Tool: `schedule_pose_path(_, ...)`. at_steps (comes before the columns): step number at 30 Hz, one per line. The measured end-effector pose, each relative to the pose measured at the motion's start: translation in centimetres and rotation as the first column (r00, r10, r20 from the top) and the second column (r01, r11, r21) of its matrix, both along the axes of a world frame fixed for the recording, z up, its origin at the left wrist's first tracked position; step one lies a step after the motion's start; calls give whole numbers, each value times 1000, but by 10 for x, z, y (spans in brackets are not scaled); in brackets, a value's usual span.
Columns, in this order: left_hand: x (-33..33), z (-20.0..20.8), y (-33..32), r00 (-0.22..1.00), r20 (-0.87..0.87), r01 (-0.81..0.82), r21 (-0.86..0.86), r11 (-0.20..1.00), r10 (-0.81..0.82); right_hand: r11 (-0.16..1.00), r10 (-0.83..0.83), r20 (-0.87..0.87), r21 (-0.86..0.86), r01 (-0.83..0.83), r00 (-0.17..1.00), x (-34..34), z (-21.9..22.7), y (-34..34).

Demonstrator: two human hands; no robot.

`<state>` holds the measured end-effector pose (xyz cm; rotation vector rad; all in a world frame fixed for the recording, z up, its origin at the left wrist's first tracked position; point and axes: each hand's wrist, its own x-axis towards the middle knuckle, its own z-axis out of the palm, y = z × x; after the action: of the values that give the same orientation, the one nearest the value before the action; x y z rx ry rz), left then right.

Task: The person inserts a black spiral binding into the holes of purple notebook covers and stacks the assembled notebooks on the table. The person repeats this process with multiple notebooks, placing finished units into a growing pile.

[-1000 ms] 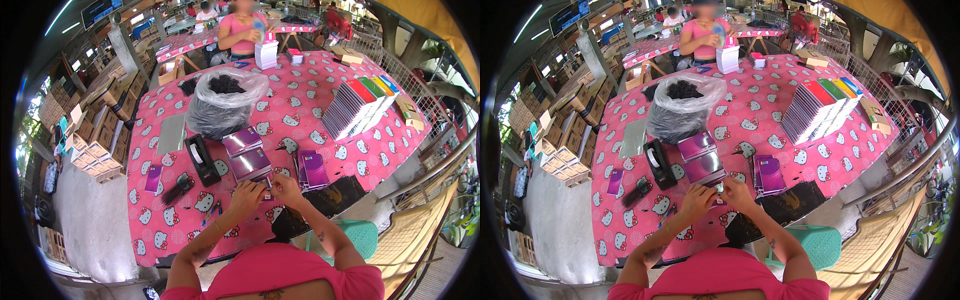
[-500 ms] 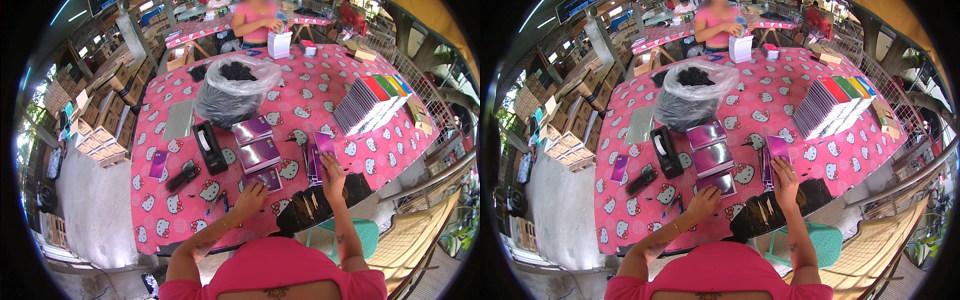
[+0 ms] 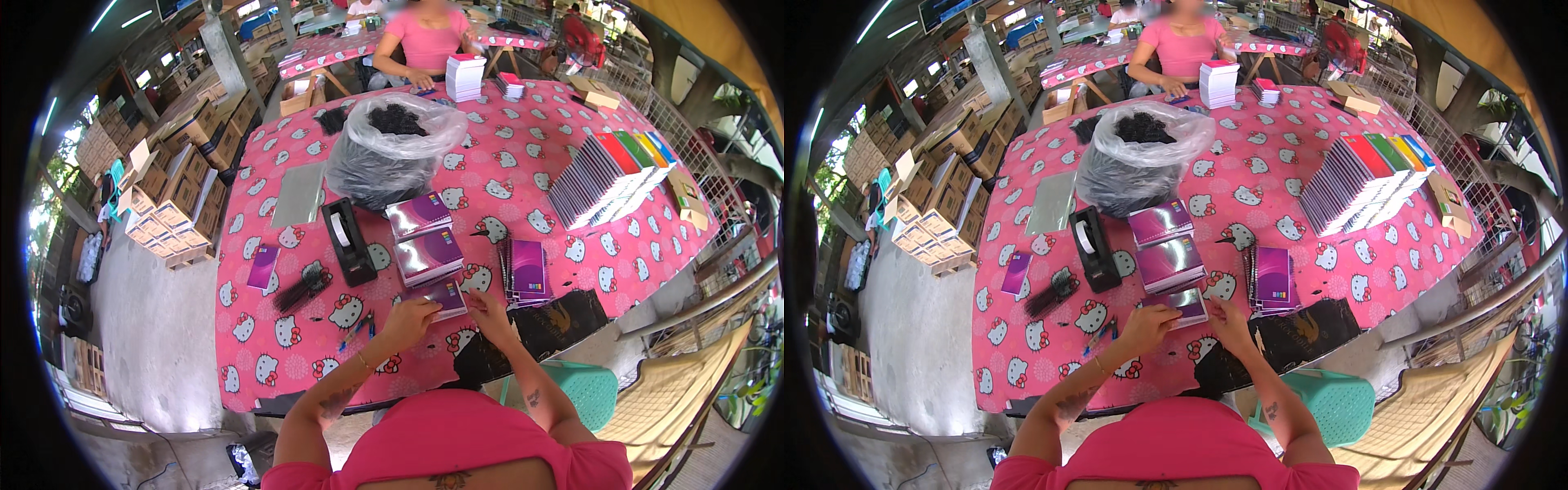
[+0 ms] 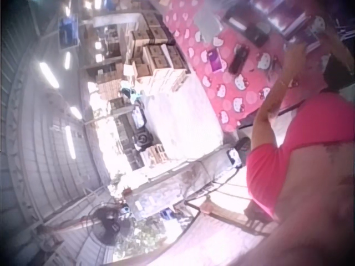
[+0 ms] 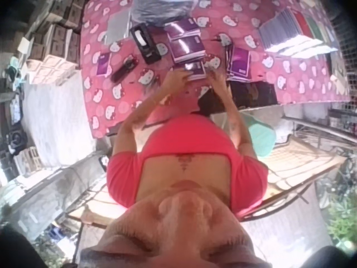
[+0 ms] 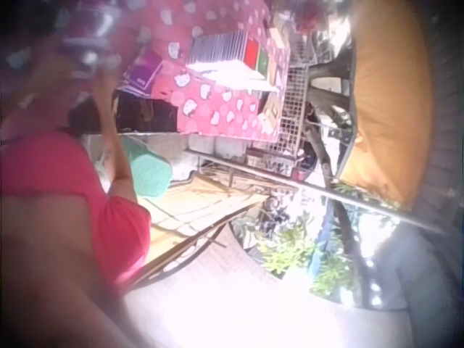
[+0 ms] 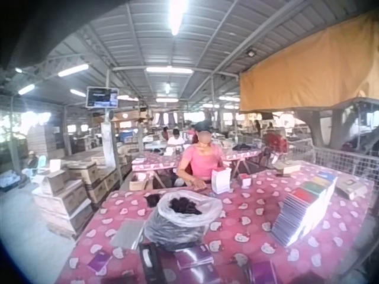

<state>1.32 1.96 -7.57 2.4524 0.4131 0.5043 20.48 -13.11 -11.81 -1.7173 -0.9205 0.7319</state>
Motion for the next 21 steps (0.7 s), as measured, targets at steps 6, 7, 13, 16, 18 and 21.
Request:
schedule_pose_path(6, 2, -2, 1, 998, 42, -46, -102, 994, 51, 995, 4, 110, 101, -15, 994, -18, -7, -11)
schedule_pose_path(7, 2, -1, 1, 997, 40, -56, -122, 991, 61, 997, -7, 124, 81, -4, 992, -22, -2, -12)
schedule_pose_path(13, 3, 0, -2, 995, 9, -102, -101, 990, 104, 999, -37, 197, 19, 34, 980, -33, 10, -17)
schedule_pose_path(16, 4, -1, -2, 993, 36, -106, -106, 989, 110, 999, -43, 212, 37, 36, 976, -32, 6, -18)
schedule_pose_path(18, 4, -2, -3, 991, 62, -110, -93, 990, 116, 998, -49, 237, 55, 37, 970, -34, 8, -16)
schedule_pose_path(21, 4, -2, -4, 988, 75, -131, -99, 986, 139, 997, -69, 313, 61, 52, 947, -40, 16, -16)
